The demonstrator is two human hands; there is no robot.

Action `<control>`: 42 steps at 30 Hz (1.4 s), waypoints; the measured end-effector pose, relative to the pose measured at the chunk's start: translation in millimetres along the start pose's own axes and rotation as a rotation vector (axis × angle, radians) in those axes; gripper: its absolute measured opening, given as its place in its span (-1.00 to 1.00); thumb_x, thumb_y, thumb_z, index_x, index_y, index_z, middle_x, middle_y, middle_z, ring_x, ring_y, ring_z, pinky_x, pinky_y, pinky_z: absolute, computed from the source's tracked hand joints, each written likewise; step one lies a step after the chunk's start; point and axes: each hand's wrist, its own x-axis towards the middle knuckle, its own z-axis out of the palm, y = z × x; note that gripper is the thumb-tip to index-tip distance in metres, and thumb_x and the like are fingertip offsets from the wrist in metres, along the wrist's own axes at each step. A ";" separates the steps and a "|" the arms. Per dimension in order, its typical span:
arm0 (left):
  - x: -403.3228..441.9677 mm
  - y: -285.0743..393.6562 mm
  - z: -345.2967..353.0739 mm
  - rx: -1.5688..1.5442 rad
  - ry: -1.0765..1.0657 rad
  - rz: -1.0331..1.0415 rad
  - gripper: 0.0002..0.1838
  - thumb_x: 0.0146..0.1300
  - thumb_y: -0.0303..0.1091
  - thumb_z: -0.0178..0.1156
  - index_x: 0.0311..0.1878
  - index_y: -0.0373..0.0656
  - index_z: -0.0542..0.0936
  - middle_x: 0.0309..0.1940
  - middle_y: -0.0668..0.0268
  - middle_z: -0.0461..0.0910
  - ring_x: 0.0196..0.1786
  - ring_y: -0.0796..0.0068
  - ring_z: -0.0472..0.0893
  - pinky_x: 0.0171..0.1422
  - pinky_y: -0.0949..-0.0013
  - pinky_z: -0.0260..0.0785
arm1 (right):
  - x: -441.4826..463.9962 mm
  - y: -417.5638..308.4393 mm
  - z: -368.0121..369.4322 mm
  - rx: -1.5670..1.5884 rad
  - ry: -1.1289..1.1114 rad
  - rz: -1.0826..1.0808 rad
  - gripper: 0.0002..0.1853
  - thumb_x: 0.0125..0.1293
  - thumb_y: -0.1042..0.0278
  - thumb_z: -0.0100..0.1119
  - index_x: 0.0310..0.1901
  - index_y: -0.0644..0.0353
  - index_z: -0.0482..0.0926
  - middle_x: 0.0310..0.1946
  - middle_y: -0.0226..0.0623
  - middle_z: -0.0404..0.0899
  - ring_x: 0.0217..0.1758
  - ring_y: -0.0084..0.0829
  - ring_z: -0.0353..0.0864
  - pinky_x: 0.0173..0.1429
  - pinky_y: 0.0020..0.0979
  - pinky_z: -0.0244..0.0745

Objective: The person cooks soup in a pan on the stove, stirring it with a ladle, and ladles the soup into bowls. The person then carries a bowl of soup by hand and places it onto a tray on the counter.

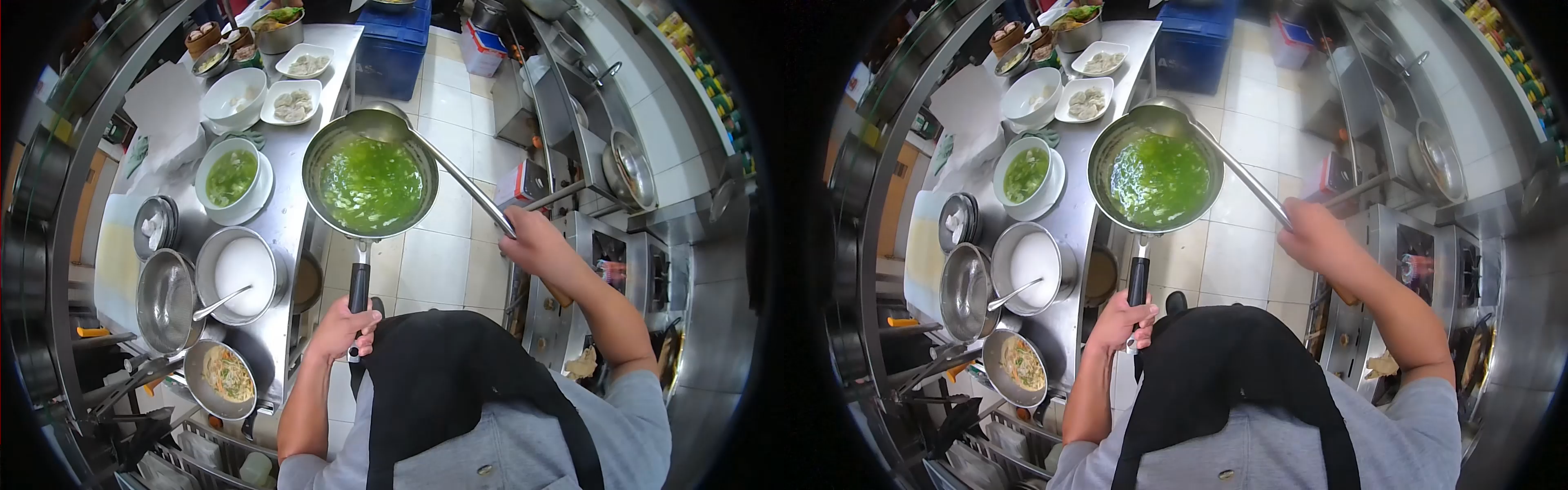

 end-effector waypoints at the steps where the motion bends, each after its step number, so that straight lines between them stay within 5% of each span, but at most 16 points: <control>1: 0.8 1.2 2.2 0.004 -0.002 -0.003 -0.74 0.31 -0.55 0.22 -0.33 -0.11 0.29 -0.61 0.36 0.34 -0.69 0.56 0.34 -0.64 0.39 0.24 | 3.5 6.6 7.3 0.003 0.002 0.004 -0.81 0.21 0.39 0.13 -0.31 0.35 0.40 -0.48 0.15 0.51 -0.34 0.17 0.55 -0.23 -0.02 0.43; 9: 17.6 8.0 19.1 0.031 -0.022 -0.057 -0.74 0.35 -0.53 0.19 -0.35 -0.11 0.28 -0.59 0.37 0.34 -0.67 0.57 0.34 -0.63 0.38 0.25 | -8.5 22.7 41.0 -0.063 -0.092 -0.031 -0.79 0.23 0.39 0.12 -0.25 0.38 0.39 -0.47 0.18 0.53 -0.29 0.24 0.56 -0.15 0.08 0.47; 16: 38.3 -0.2 19.2 -0.035 -0.032 -0.080 -0.74 0.36 -0.53 0.19 -0.35 -0.10 0.28 -0.60 0.38 0.33 -0.67 0.58 0.33 -0.64 0.39 0.24 | -84.8 5.6 10.8 0.182 -0.271 0.093 -0.76 0.28 0.33 0.15 -0.22 0.35 0.40 -0.49 0.16 0.49 -0.30 0.23 0.54 -0.20 0.05 0.42; 20: 42.7 -6.0 17.5 0.002 -0.031 -0.072 -0.74 0.35 -0.53 0.19 -0.36 -0.10 0.28 -0.60 0.38 0.33 -0.67 0.58 0.33 -0.64 0.39 0.24 | -113.1 13.7 16.1 0.160 -0.111 0.170 -0.75 0.29 0.33 0.16 -0.20 0.35 0.39 -0.52 0.15 0.48 -0.35 0.23 0.53 -0.26 0.00 0.42; 23: 47.1 -8.7 18.3 0.017 -0.036 -0.058 -0.74 0.35 -0.52 0.19 -0.36 -0.10 0.29 -0.60 0.37 0.34 -0.68 0.58 0.33 -0.64 0.39 0.24 | -110.4 8.5 8.3 0.225 -0.016 0.215 -0.77 0.27 0.35 0.15 -0.24 0.35 0.40 -0.57 0.08 0.46 -0.44 0.13 0.55 -0.32 -0.08 0.43; 25: 50.2 -10.4 19.4 0.024 -0.039 -0.060 -0.73 0.35 -0.52 0.19 -0.37 -0.11 0.29 -0.60 0.37 0.34 -0.68 0.58 0.33 -0.64 0.38 0.25 | -103.2 8.2 2.3 0.384 -0.059 0.335 -0.81 0.19 0.40 0.17 -0.36 0.33 0.40 -0.56 -0.15 0.41 -0.54 -0.32 0.45 -0.35 -0.25 0.39; 28: 54.3 -12.8 18.7 0.032 -0.020 -0.060 -0.73 0.35 -0.52 0.20 -0.38 -0.11 0.29 -0.61 0.37 0.34 -0.68 0.57 0.34 -0.64 0.38 0.26 | -90.7 17.3 5.3 0.408 -0.034 0.212 -0.79 0.20 0.37 0.12 -0.39 0.38 0.42 -0.61 -0.04 0.44 -0.57 -0.23 0.50 -0.38 -0.20 0.43; 42: 60.2 -26.4 15.7 0.085 -0.024 -0.060 -0.74 0.35 -0.50 0.23 -0.33 -0.10 0.30 -0.62 0.37 0.35 -0.69 0.56 0.37 -0.65 0.37 0.27 | -77.1 28.7 18.3 0.322 -0.121 0.307 -0.75 0.17 0.30 0.13 -0.38 0.38 0.43 -0.56 0.05 0.46 -0.49 -0.08 0.50 -0.27 -0.14 0.44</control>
